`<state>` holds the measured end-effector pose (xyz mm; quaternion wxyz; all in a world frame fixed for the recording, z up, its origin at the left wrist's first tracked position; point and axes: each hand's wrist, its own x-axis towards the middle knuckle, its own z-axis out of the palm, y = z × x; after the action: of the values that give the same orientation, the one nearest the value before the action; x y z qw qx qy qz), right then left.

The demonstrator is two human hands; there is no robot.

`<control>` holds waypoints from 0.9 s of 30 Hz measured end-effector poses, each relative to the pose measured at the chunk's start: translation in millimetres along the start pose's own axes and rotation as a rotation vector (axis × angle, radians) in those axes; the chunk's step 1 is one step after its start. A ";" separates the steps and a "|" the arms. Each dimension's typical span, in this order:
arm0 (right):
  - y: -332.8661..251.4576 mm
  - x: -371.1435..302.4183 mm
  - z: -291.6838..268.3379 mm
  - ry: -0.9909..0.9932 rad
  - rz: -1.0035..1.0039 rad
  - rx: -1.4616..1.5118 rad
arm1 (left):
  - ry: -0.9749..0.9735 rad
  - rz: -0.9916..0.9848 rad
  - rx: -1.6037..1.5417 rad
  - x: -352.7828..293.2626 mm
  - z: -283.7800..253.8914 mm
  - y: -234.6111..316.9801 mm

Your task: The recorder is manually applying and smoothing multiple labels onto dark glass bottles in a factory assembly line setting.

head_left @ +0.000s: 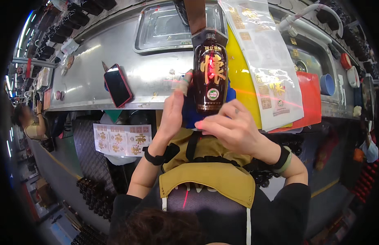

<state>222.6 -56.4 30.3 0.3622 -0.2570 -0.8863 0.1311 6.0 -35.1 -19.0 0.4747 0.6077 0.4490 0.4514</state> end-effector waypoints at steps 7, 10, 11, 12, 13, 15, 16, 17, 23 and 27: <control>73.7 58.5 -20.9 0.357 0.568 -0.315 | 0.125 0.104 0.161 35.0 0.3 18.1; 76.4 52.8 -10.2 0.622 0.632 -0.037 | 0.087 0.185 0.301 39.6 11.1 25.8; 71.6 46.0 -2.4 0.735 0.767 0.268 | 0.040 0.211 0.459 40.5 12.2 27.9; 68.8 41.9 7.9 0.724 0.767 0.359 | 0.054 0.213 0.547 39.7 16.3 29.3; 66.8 36.6 16.5 0.663 0.732 0.268 | 0.078 0.258 0.607 40.5 18.4 30.3; 74.4 28.8 25.7 0.672 0.859 0.331 | 0.067 0.246 0.605 40.7 19.1 32.7; 79.5 23.5 25.2 0.709 0.806 0.324 | 0.070 0.253 0.605 40.8 19.8 33.8; 86.4 19.2 22.1 0.623 0.843 0.206 | 0.066 0.236 0.623 40.8 20.5 35.2; 98.3 6.5 0.3 0.674 0.884 0.258 | 0.064 0.354 0.800 39.7 26.8 54.1; 87.2 10.1 1.6 0.723 0.880 0.329 | -0.086 0.336 1.055 40.2 38.3 68.2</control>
<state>246.7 21.8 -1.6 0.5878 -0.5693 -0.4847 0.3088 58.9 -12.5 47.5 0.0452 0.8443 0.4911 0.2096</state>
